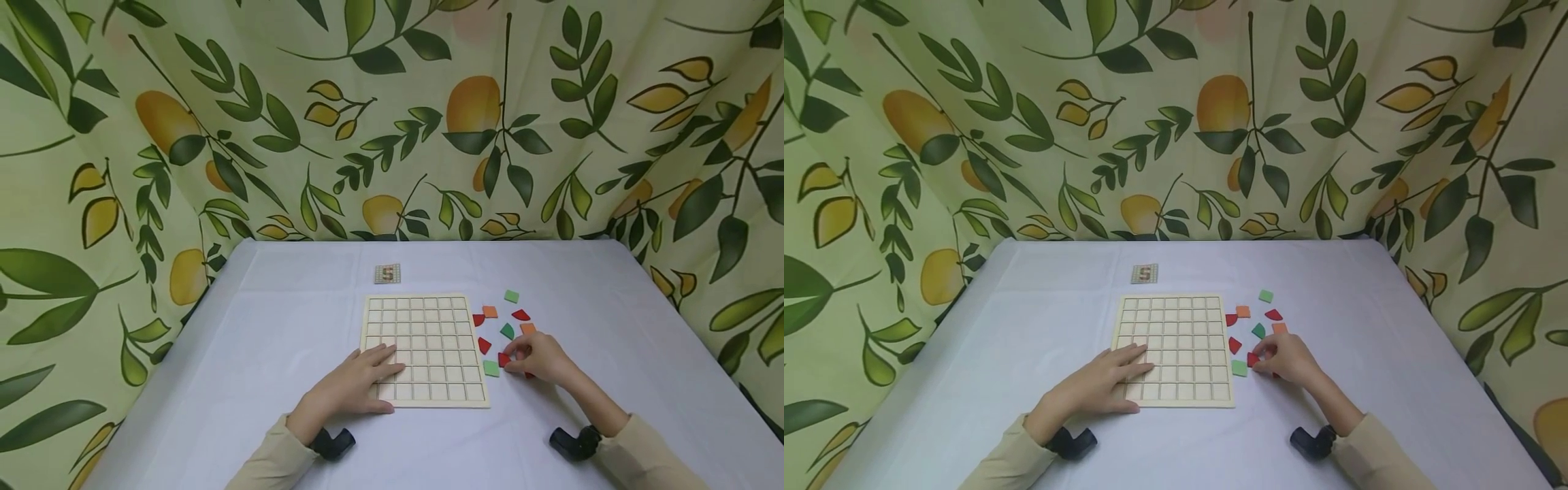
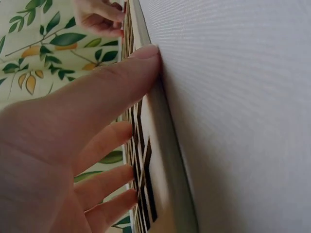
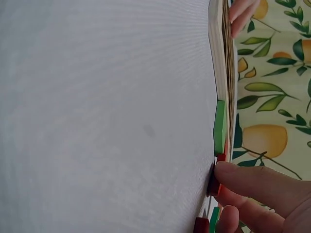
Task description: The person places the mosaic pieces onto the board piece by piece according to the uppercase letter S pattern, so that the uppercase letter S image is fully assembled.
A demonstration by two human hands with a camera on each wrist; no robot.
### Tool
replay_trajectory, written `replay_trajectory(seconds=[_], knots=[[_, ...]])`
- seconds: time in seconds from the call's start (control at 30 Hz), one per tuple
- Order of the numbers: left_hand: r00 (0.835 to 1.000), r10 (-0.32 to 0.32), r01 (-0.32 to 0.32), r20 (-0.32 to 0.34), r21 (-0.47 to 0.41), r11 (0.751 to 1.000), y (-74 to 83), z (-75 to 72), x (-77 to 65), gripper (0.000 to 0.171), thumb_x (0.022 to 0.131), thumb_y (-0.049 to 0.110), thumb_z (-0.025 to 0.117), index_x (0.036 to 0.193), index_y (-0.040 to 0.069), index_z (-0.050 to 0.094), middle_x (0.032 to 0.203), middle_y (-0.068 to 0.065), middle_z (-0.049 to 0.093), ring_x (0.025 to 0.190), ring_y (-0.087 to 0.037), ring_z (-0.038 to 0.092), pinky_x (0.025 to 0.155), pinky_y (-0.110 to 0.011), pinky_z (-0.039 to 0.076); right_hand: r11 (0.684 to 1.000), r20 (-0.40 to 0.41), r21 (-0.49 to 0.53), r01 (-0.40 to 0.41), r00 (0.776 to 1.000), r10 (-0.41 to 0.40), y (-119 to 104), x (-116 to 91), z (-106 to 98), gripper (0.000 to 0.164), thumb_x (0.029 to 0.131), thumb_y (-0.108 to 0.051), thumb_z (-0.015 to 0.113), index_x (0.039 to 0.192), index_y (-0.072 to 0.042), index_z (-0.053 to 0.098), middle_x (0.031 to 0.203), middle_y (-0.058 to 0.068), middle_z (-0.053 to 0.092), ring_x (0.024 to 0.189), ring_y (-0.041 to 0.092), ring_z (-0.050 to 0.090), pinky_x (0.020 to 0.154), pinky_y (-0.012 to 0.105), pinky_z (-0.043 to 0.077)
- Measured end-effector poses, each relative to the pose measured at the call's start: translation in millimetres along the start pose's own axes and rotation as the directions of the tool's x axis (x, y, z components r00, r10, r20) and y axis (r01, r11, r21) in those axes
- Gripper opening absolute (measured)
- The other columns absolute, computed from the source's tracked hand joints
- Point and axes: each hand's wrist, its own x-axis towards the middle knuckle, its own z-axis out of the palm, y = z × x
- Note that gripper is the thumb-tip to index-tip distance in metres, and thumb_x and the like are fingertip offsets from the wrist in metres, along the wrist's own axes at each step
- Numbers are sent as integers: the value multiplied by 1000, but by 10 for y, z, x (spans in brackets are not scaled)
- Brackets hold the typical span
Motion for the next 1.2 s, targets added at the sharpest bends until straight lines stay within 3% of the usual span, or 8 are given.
replay_trajectory(seconds=[0.5, 0.73, 0.93, 1.07, 1.2], knots=[[999, 26, -24, -23, 66, 998, 63, 69, 64, 66, 91, 49, 70, 147, 17, 54, 160, -12, 40, 148, -33, 37, 115, -64, 34, 994, -32, 23, 105, 994, -104, -39, 85, -61, 20, 79, -7, 82, 95, 3, 75, 67, 0, 49, 68, 17, 46, 52, 22, 35], [1000, 7, -5, -14, 130, 992, 84, 116, 94, 66, 92, 50, 68, 148, 20, 53, 161, -9, 39, 150, -30, 35, 116, -60, 35, 994, -28, 46, 100, 995, -98, -137, 151, -36, 21, 80, -8, 83, 96, 2, 75, 69, 1, 50, 71, 18, 47, 55, 22, 35], [1000, 24, -24, 4, 111, 994, 68, 73, 52, 65, 93, 48, 67, 149, 19, 52, 161, -9, 39, 150, -30, 35, 119, -55, 33, 991, -32, 40, 131, 991, -129, -230, 216, -35, 23, 80, -9, 84, 97, 3, 75, 68, 1, 51, 69, 17, 46, 55, 24, 34], [999, 43, -44, 6, 105, 993, 65, 46, 24, 65, 94, 46, 67, 148, 15, 52, 160, -11, 41, 148, -32, 37, 119, -50, 35, 994, -27, 56, 98, 995, -96, -283, 266, -30, 24, 80, -7, 83, 99, 4, 74, 70, 2, 51, 70, 18, 45, 55, 23, 33], [1000, 24, -25, 10, 93, 995, 51, 27, 7, 66, 94, 44, 68, 148, 12, 52, 159, -10, 42, 148, -30, 38, 118, -48, 37, 995, -29, 65, 82, 996, -80, -326, 318, -9, 25, 81, -7, 82, 100, 5, 74, 70, 3, 50, 70, 18, 45, 54, 23, 34]])
